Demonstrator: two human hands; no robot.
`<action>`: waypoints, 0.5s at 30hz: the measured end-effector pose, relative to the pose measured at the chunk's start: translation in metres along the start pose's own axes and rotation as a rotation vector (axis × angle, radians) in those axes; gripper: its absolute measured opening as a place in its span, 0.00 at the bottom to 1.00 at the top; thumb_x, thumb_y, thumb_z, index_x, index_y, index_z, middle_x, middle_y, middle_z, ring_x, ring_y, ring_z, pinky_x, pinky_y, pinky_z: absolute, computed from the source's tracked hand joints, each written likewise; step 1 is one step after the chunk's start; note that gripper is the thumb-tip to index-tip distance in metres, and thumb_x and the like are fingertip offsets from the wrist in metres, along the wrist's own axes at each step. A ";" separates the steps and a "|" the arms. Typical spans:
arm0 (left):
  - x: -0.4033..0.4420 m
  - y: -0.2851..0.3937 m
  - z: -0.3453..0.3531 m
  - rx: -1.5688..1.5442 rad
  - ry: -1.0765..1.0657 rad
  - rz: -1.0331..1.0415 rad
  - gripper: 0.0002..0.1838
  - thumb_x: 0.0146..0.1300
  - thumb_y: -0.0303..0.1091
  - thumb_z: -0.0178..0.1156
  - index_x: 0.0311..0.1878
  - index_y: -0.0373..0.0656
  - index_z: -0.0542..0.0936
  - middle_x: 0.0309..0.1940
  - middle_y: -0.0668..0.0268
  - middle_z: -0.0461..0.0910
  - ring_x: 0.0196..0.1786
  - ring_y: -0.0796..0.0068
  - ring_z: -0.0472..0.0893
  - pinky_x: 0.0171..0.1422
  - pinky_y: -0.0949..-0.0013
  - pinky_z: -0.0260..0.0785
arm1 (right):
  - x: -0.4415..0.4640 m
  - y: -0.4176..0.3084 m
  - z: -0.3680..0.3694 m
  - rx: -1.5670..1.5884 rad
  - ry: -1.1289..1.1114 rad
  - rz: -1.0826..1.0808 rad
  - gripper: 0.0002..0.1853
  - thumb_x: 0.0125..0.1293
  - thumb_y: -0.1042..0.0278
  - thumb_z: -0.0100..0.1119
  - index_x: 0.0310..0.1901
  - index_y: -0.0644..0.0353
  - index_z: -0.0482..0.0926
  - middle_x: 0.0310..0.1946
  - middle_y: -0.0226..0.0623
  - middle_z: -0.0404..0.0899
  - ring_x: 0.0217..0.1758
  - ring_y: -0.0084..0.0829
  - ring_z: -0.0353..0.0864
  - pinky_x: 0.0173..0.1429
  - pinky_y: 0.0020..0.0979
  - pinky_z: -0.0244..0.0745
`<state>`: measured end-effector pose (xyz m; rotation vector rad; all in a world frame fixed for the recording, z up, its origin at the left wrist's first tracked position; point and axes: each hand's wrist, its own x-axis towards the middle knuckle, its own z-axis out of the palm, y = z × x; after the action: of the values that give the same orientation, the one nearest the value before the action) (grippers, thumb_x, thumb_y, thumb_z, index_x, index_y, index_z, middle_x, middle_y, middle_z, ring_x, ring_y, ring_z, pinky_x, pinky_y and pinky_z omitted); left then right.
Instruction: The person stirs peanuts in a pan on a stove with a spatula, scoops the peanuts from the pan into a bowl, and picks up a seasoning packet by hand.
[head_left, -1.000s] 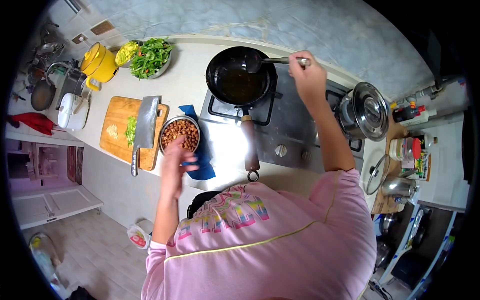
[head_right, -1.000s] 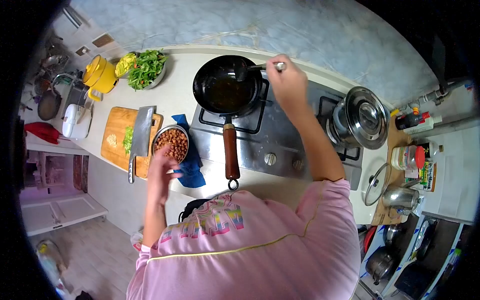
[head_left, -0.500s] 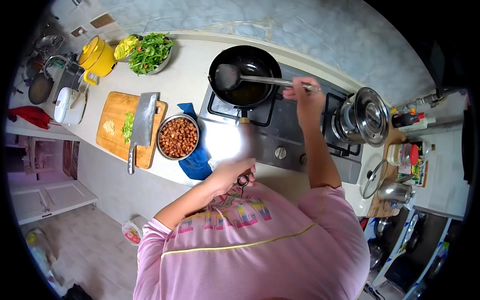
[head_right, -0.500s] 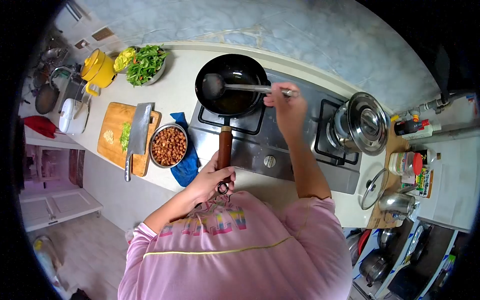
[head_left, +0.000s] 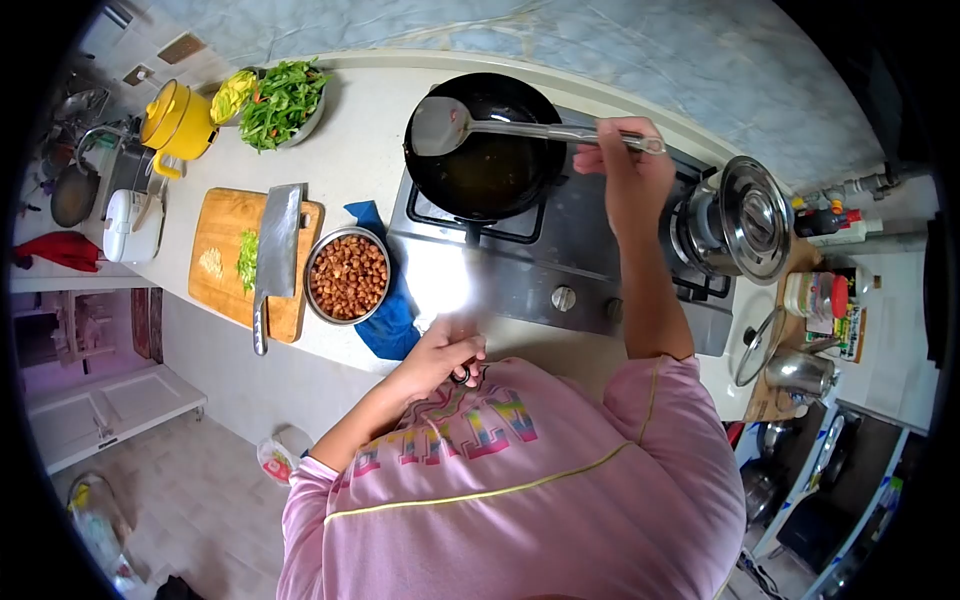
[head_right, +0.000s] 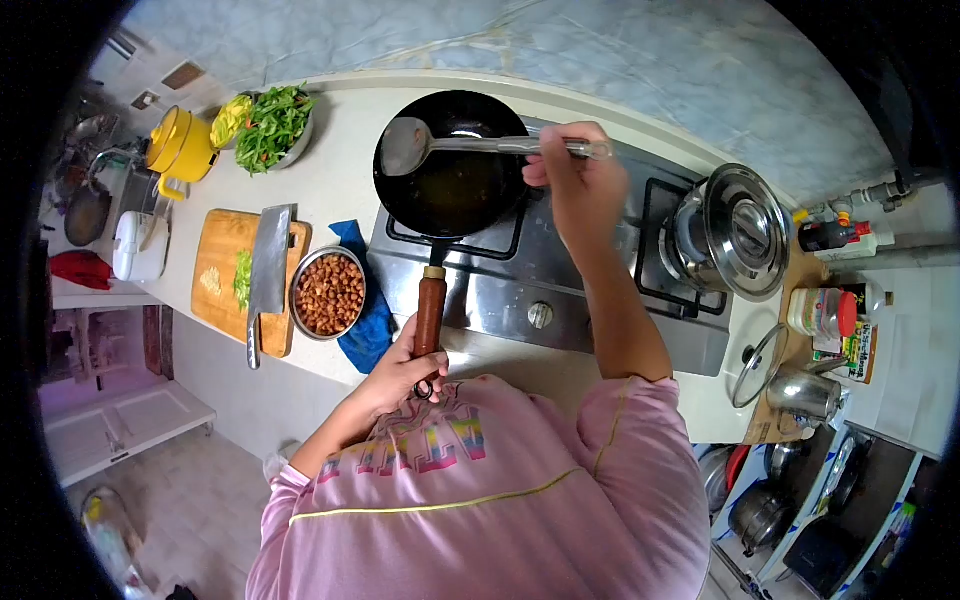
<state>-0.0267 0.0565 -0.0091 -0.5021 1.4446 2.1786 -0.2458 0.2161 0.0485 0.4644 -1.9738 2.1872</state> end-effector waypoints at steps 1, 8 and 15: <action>0.000 0.000 -0.001 0.000 0.001 -0.002 0.07 0.60 0.29 0.53 0.31 0.35 0.71 0.24 0.66 0.73 0.20 0.78 0.76 0.21 0.79 0.66 | -0.001 -0.005 -0.002 -0.018 0.002 0.003 0.07 0.64 0.70 0.54 0.34 0.66 0.73 0.21 0.38 0.78 0.20 0.22 0.77 0.27 0.22 0.75; -0.002 0.003 0.002 -0.044 0.022 0.011 0.06 0.59 0.29 0.53 0.31 0.35 0.72 0.23 0.67 0.73 0.20 0.79 0.75 0.21 0.79 0.65 | 0.002 -0.019 0.003 0.005 -0.050 0.045 0.06 0.64 0.70 0.54 0.33 0.64 0.72 0.20 0.34 0.77 0.20 0.19 0.76 0.26 0.19 0.73; -0.001 -0.001 -0.003 -0.013 0.001 -0.010 0.08 0.59 0.31 0.53 0.29 0.36 0.72 0.23 0.67 0.73 0.20 0.80 0.75 0.21 0.79 0.65 | 0.004 -0.019 0.006 0.036 0.031 0.079 0.07 0.63 0.70 0.54 0.32 0.64 0.72 0.20 0.35 0.76 0.20 0.20 0.76 0.25 0.20 0.73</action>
<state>-0.0251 0.0539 -0.0106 -0.5135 1.4260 2.1818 -0.2424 0.2123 0.0678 0.3601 -1.9725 2.2659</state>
